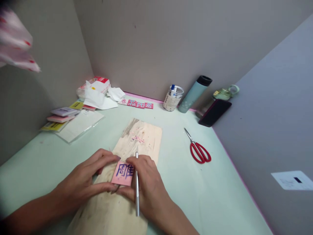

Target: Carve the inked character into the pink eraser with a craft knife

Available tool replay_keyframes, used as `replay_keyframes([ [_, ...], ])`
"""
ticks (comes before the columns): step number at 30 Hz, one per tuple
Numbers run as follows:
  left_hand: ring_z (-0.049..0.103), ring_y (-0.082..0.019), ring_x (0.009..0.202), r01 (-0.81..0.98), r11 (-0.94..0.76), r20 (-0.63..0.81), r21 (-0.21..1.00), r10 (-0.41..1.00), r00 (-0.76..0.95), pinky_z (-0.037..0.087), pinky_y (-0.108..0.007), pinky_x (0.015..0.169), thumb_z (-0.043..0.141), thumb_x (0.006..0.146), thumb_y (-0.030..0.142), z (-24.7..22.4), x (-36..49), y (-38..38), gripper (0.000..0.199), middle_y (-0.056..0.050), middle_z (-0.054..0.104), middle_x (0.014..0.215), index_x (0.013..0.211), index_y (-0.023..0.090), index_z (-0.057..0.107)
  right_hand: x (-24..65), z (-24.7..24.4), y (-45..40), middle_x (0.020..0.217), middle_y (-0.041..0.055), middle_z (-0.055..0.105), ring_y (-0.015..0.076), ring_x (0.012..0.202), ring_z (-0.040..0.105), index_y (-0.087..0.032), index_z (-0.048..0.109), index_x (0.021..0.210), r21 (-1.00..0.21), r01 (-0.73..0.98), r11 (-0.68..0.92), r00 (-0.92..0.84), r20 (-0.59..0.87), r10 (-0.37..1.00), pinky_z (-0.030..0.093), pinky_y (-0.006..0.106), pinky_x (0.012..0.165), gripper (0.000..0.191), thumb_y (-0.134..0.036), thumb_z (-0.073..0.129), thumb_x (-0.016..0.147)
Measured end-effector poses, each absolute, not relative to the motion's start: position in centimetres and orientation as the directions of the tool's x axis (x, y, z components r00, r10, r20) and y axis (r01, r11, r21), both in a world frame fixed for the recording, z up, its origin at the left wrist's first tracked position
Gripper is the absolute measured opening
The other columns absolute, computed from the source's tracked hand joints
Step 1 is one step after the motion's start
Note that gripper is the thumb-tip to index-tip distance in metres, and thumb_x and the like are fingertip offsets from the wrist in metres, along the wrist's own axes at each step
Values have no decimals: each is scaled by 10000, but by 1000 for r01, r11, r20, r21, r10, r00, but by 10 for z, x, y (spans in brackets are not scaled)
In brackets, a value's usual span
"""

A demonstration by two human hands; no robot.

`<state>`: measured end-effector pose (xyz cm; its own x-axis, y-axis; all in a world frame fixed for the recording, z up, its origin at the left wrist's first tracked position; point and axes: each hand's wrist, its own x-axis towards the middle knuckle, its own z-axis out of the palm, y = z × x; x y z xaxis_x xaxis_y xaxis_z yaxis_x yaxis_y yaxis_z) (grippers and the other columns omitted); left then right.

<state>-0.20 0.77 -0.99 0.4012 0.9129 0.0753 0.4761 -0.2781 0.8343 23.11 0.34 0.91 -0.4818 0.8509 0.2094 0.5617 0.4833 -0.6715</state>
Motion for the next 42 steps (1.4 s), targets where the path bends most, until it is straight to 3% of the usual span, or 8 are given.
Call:
replay_keyframes([
  [3,589,-197,1008,465,-361,157,808,894,420,468,-314,873,681,940,222,0,-4,12,296,2,598,1146,1214,311,611,233,10,2,1047,78,640,271,941,566,-213,517,1233,-629,563,536,-515,240,823,507,411,807,484,-178,807,846],
  [6,563,-204,960,503,-516,270,694,833,482,423,-338,833,569,999,152,10,-1,15,175,-3,628,1025,1100,268,652,233,8,2,1042,87,643,266,914,566,-210,496,1220,-607,541,582,-526,296,798,496,402,783,370,-206,716,923],
  [14,528,-214,817,587,-686,312,430,723,616,351,-361,767,566,1000,108,23,15,29,158,-24,625,853,947,174,699,232,4,3,1038,83,649,264,907,566,-207,486,1237,-607,506,613,-520,352,778,483,393,779,412,-172,734,909],
  [19,501,-207,786,583,-733,338,351,680,651,341,-364,769,583,1003,120,22,22,37,182,-11,594,793,850,160,673,231,6,1,991,65,654,267,891,566,-216,514,1194,-620,539,569,-501,307,809,482,386,756,462,-113,791,838],
  [25,468,-205,771,568,-786,351,244,618,704,354,-395,825,507,1050,185,22,24,39,281,-17,569,768,797,160,628,230,6,1,958,60,656,261,872,580,-215,528,1132,-619,549,562,-488,309,817,493,382,745,369,-154,768,860],
  [32,490,-205,789,587,-788,289,187,615,734,374,-403,901,527,1031,153,26,27,45,247,-11,563,779,803,193,612,230,8,1,955,53,641,245,860,574,-216,532,1117,-631,545,552,-476,309,823,488,371,746,347,-134,752,862],
  [36,505,-222,790,564,-808,221,172,589,777,372,-434,957,594,951,85,33,34,51,222,-27,579,769,760,196,617,231,7,1,928,49,617,243,840,562,-209,531,1084,-627,560,542,-477,291,830,472,356,720,308,-159,752,875],
  [42,534,-222,786,594,-752,148,286,648,748,422,-412,898,605,836,43,32,36,57,198,-28,595,748,706,192,617,233,6,1,930,49,608,242,838,559,-213,518,1068,-624,559,545,-483,289,826,468,354,713,271,-223,733,903],
])
